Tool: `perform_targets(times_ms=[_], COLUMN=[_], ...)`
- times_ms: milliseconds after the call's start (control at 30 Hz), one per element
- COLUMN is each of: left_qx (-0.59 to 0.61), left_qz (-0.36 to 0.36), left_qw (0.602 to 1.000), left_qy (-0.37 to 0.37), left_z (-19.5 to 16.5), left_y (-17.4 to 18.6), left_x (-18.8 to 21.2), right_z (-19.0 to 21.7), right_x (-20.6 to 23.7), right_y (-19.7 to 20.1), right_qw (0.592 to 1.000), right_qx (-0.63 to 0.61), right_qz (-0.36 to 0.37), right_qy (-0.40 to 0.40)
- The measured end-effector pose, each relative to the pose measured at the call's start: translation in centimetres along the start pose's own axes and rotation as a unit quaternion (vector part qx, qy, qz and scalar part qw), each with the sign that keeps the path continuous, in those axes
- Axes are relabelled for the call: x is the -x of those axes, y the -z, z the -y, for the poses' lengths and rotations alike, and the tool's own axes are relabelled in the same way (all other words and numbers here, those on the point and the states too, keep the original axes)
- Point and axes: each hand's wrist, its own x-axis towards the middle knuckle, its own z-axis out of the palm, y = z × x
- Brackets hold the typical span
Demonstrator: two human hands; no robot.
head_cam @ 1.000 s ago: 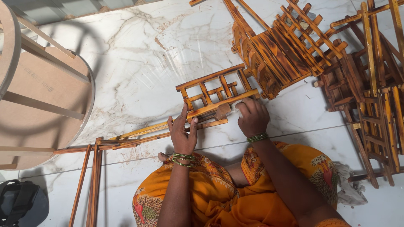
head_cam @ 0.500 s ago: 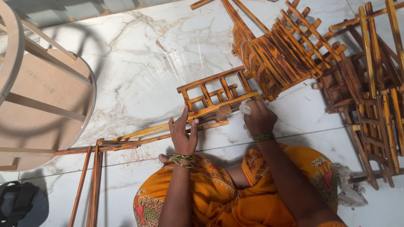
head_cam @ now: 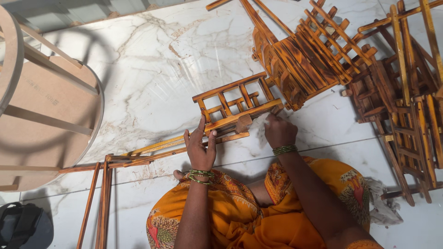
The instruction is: The person sits on the floor and wipes a small wooden chair with a cloth, turning it over to clean multiple sides. The person handles the chair one at a time and continues wiping different parts of the same object.
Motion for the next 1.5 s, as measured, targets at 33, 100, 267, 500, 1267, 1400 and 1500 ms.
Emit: perform_targets(times_ms=[33,100,267,500,1267,1400,1500], left_qx=[0.004,0.008,0.007,0.009,0.005,0.001,-0.004], left_qz=[-0.020,-0.059,-0.021,-0.033,-0.017,-0.013,-0.004], left_qw=[0.999,0.992,0.999,0.998,0.999,1.000,1.000], left_qy=[-0.038,-0.110,-0.044,-0.054,-0.039,-0.029,-0.007], left_z=[0.0,0.0,0.2,-0.6,-0.1,0.0,-0.1], left_y=[-0.1,-0.1,0.2,0.4,0.5,0.5,0.4], left_x=[0.0,0.0,0.1,-0.1,-0.2,-0.2,-0.1], right_z=[-0.1,-0.2,0.1,-0.6,1.9,1.6,0.7], right_x=[-0.1,-0.1,0.7,0.1,1.5,1.4,1.3], right_y=[0.1,0.4,1.0,0.3,0.4,1.2,1.9], right_qw=[1.000,0.997,0.991,0.894,0.892,0.968,0.984], right_qx=[-0.007,-0.024,-0.103,-0.408,-0.406,-0.201,-0.140], right_qz=[0.015,0.047,-0.084,0.145,0.002,0.033,0.065], right_qy=[-0.016,-0.047,-0.006,-0.113,-0.200,-0.149,-0.088])
